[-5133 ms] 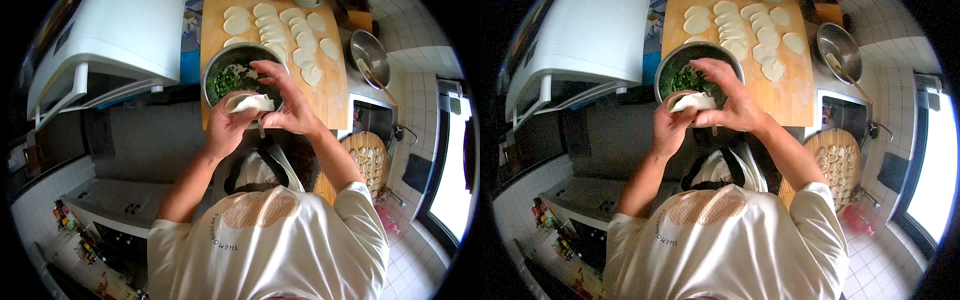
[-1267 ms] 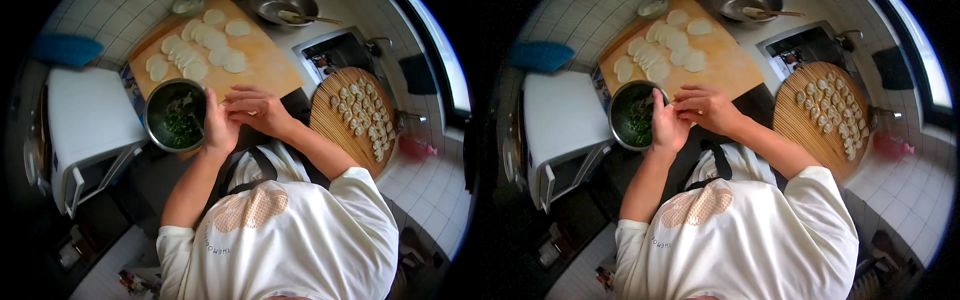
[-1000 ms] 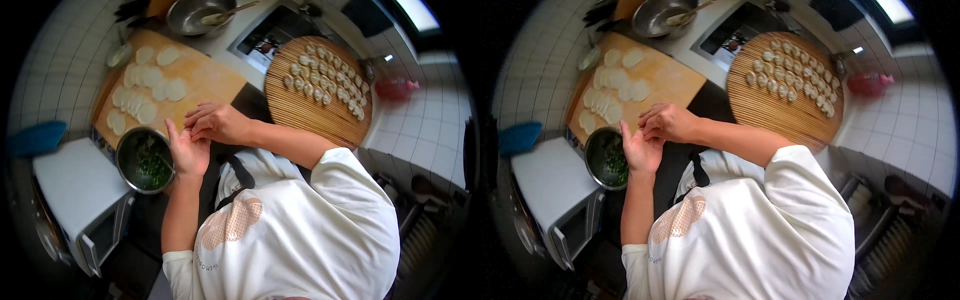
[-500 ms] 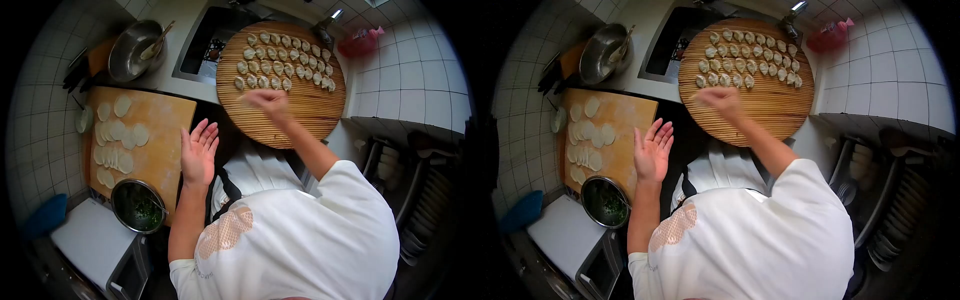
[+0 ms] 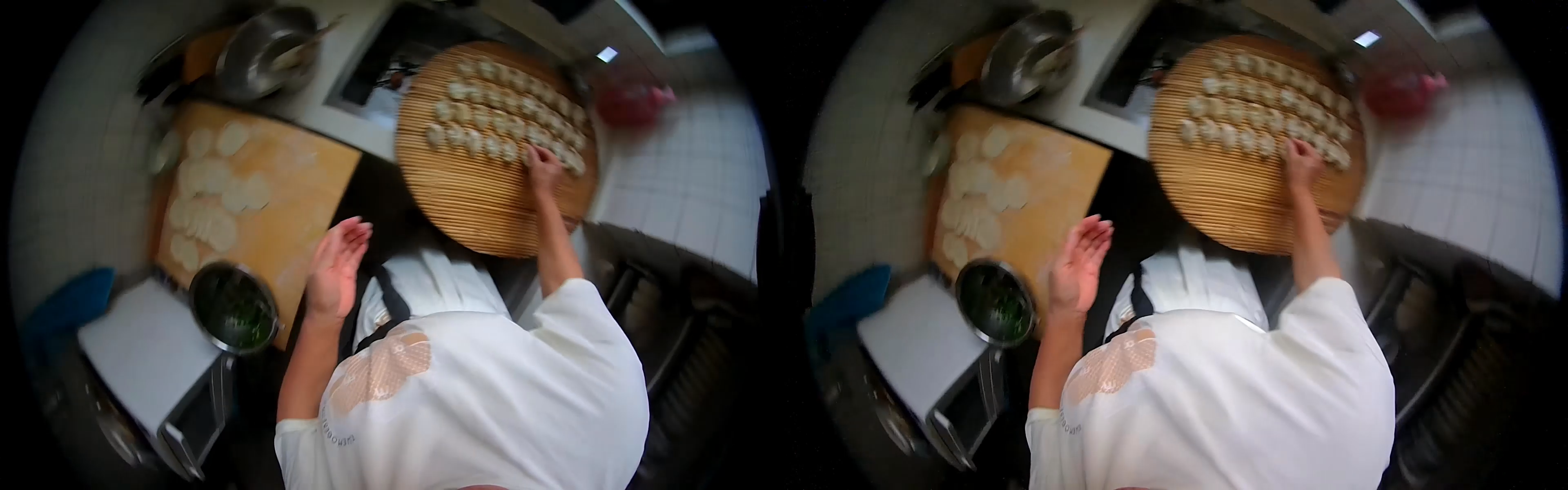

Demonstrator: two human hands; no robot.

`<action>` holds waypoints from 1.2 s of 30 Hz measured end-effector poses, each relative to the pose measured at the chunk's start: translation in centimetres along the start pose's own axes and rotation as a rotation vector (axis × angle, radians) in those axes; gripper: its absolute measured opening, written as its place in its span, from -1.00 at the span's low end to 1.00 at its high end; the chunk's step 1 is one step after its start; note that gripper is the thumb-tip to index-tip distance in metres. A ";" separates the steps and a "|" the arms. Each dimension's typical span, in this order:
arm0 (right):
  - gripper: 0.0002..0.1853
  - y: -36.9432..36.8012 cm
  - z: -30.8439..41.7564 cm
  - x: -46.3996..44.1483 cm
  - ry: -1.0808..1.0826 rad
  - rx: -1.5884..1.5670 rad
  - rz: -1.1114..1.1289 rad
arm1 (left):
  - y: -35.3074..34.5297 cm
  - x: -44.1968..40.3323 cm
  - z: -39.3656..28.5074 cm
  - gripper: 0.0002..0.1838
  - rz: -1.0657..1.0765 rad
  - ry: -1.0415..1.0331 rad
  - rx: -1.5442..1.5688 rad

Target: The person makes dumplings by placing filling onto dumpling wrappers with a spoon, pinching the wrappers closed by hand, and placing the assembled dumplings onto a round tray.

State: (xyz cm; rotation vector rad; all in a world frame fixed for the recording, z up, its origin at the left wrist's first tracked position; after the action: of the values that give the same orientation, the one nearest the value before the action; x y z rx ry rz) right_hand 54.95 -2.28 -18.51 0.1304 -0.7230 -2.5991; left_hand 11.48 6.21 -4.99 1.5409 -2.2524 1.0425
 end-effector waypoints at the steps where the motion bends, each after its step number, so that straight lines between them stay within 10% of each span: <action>1: -0.71 0.1 1.3 0.8 -0.012 0.024 -0.017 | 0.2 0.2 -0.1 -0.59 -0.014 0.005 -0.004; 8: -0.75 -1.5 8.0 3.6 0.333 -0.029 -0.007 | 3.3 3.1 -1.1 -0.64 -0.135 -0.049 0.070; 11: -0.75 -10.0 16.4 9.7 0.295 -0.301 0.532 | 4.6 3.9 -1.0 -0.62 -0.090 -0.110 0.112; 16: -0.83 -19.4 23.4 17.8 0.493 -0.474 0.772 | 6.7 6.2 -2.2 -0.61 -0.084 -0.235 0.143; 27: -0.77 8.8 2.5 -0.6 0.245 0.074 -0.363 | 7.8 6.6 -2.5 -0.64 -0.095 -0.173 0.090; 36: -0.71 10.2 -3.2 -2.1 -0.058 0.361 -0.291 | 4.2 3.9 -3.0 -0.68 -0.009 -0.074 0.031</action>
State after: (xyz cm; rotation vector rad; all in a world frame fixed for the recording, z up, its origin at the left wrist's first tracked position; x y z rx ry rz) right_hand 61.46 -10.71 -16.09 0.2887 -1.2746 -2.7213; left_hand 5.50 6.22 -2.51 1.6269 -2.2860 1.0395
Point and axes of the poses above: each hand's wrist, its own x-axis away from the middle knuckle, its own y-axis out of the back of the hand, z = x × y, the point moved 6 cm from there along -x, towards the middle knuckle, and after that the axes turned 9 degrees about -x, right-handed, at the moved point
